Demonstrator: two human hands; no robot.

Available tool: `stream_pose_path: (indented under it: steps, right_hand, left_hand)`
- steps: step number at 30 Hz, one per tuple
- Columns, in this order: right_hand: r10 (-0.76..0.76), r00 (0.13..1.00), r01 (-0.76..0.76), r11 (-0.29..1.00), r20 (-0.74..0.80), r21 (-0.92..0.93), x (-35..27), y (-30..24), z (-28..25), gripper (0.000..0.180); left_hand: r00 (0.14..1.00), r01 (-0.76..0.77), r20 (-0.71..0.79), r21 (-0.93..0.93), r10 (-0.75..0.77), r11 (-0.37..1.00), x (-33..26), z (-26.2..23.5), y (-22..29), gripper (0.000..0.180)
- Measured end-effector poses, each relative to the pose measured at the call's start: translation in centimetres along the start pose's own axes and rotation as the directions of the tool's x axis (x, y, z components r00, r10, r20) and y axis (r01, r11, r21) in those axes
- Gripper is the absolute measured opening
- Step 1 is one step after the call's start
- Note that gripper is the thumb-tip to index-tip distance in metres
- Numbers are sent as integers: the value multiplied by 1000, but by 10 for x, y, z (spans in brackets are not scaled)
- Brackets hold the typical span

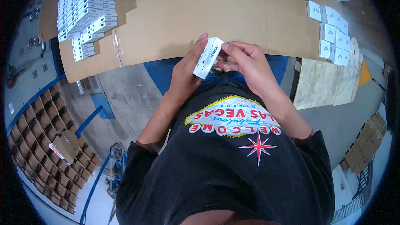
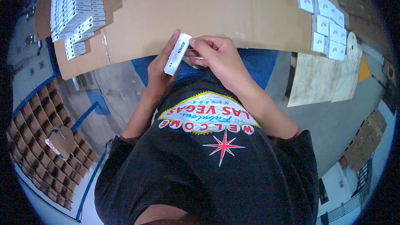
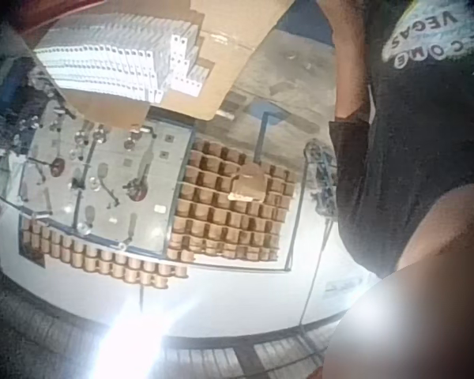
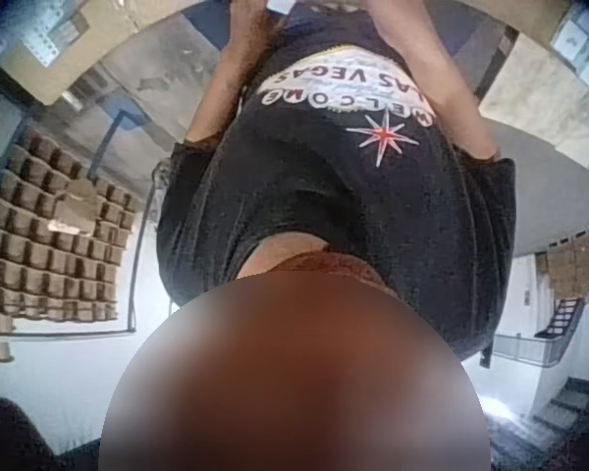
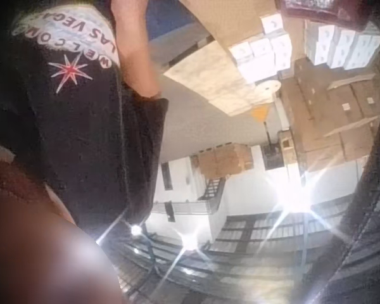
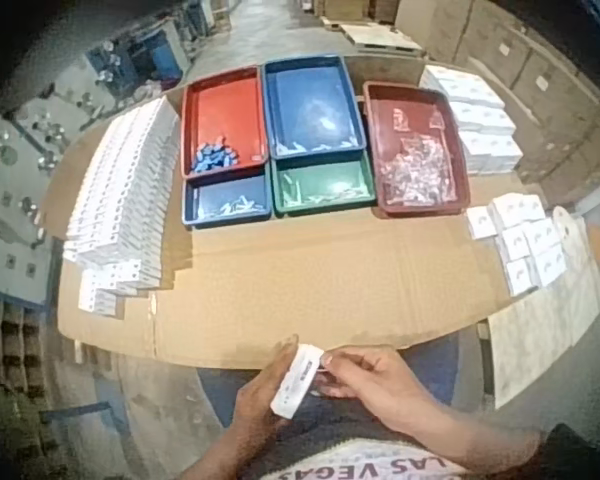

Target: Assembling a white plastic electronic housing by inserting internal components and a blue plastic connector.

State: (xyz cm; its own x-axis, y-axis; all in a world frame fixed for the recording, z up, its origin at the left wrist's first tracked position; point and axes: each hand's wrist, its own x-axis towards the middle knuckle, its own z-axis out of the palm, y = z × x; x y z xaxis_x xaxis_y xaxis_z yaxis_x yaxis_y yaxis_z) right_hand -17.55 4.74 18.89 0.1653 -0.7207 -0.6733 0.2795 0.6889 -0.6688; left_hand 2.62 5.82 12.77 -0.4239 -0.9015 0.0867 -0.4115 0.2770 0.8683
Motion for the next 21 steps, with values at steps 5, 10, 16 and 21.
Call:
stream_pose_path:
  steps: [5,10,16,21]
  right_hand:
    - [51,997,-47,995,51,-84,-2,-8,-6,32]
    - [65,996,-67,997,66,24,-6,10,-8,37]
    - [90,979,-99,994,185,43,-8,18,-10,47]
    - [62,982,-73,996,178,57,-11,29,-10,46]
  left_hand:
    - [996,-87,-16,54,88,995,-4,-1,1,69]
    - [987,-159,11,49,158,986,-10,5,-5,71]
    - [978,-138,151,-62,146,988,-3,-6,8,80]
    - [958,-87,263,-96,110,992,3,-12,13,95]
